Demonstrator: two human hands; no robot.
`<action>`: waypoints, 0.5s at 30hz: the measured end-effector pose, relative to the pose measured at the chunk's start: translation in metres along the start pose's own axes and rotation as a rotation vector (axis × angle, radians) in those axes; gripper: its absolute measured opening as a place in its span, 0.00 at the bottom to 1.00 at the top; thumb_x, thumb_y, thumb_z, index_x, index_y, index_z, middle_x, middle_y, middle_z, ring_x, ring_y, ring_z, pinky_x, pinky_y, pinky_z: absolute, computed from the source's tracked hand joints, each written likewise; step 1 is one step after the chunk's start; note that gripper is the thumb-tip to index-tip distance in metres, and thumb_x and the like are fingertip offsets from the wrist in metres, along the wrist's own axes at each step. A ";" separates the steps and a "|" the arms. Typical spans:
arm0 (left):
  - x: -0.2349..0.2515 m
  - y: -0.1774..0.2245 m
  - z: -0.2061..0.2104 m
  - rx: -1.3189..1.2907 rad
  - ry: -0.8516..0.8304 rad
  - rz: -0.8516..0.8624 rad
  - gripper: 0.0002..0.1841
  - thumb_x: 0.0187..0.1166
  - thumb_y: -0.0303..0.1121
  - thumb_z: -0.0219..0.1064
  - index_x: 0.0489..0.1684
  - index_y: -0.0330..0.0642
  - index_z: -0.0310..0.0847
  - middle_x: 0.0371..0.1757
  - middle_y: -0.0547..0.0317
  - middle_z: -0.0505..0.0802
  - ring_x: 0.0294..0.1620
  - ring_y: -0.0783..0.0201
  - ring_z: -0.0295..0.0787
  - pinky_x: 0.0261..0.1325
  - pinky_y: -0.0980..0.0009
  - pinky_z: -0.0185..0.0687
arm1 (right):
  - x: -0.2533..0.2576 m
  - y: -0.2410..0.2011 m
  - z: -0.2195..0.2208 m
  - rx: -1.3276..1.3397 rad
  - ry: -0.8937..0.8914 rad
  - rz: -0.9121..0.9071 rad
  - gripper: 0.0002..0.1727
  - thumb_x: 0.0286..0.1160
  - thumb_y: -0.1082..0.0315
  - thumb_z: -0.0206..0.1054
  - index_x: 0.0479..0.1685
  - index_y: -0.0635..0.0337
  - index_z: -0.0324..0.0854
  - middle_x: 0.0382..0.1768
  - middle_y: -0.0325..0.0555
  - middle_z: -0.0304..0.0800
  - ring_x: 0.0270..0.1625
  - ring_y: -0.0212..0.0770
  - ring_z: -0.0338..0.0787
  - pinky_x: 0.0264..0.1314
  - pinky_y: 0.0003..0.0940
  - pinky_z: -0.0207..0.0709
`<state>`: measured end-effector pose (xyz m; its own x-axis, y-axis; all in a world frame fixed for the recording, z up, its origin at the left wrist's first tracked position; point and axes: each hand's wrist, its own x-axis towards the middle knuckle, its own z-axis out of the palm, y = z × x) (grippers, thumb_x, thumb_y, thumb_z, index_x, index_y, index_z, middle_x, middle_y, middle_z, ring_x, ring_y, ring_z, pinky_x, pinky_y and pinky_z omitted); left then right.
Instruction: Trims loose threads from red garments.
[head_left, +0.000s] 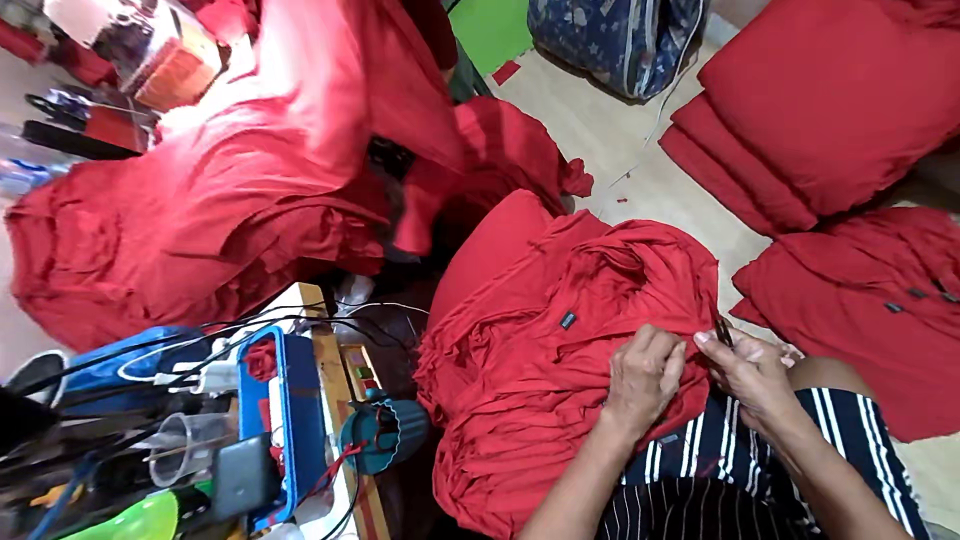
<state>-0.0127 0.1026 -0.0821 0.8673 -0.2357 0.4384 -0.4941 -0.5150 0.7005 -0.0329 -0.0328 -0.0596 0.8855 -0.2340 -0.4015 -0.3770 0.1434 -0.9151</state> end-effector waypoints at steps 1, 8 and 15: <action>-0.001 -0.002 0.001 -0.030 0.026 -0.040 0.05 0.71 0.22 0.68 0.31 0.31 0.89 0.34 0.47 0.92 0.32 0.60 0.91 0.36 0.68 0.88 | 0.000 0.001 0.001 -0.002 -0.009 -0.005 0.09 0.83 0.73 0.60 0.32 0.55 0.78 0.16 0.24 0.74 0.13 0.17 0.65 0.17 0.13 0.59; -0.004 -0.005 -0.001 -0.115 0.023 -0.152 0.07 0.78 0.23 0.61 0.35 0.29 0.84 0.38 0.46 0.88 0.36 0.60 0.88 0.38 0.68 0.85 | 0.006 0.016 -0.003 -0.319 0.017 -0.259 0.09 0.81 0.66 0.64 0.38 0.64 0.82 0.28 0.32 0.81 0.32 0.17 0.78 0.39 0.17 0.73; -0.028 0.010 -0.018 -0.378 -0.027 -0.055 0.11 0.82 0.25 0.56 0.33 0.26 0.79 0.38 0.44 0.85 0.36 0.66 0.84 0.42 0.77 0.82 | 0.005 0.013 -0.002 -0.258 -0.005 -0.231 0.07 0.82 0.69 0.63 0.38 0.64 0.82 0.30 0.31 0.82 0.32 0.16 0.79 0.40 0.15 0.74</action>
<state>-0.0430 0.1188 -0.0778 0.8921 -0.2406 0.3826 -0.4296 -0.1886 0.8831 -0.0342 -0.0338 -0.0733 0.9567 -0.2267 -0.1827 -0.2218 -0.1610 -0.9617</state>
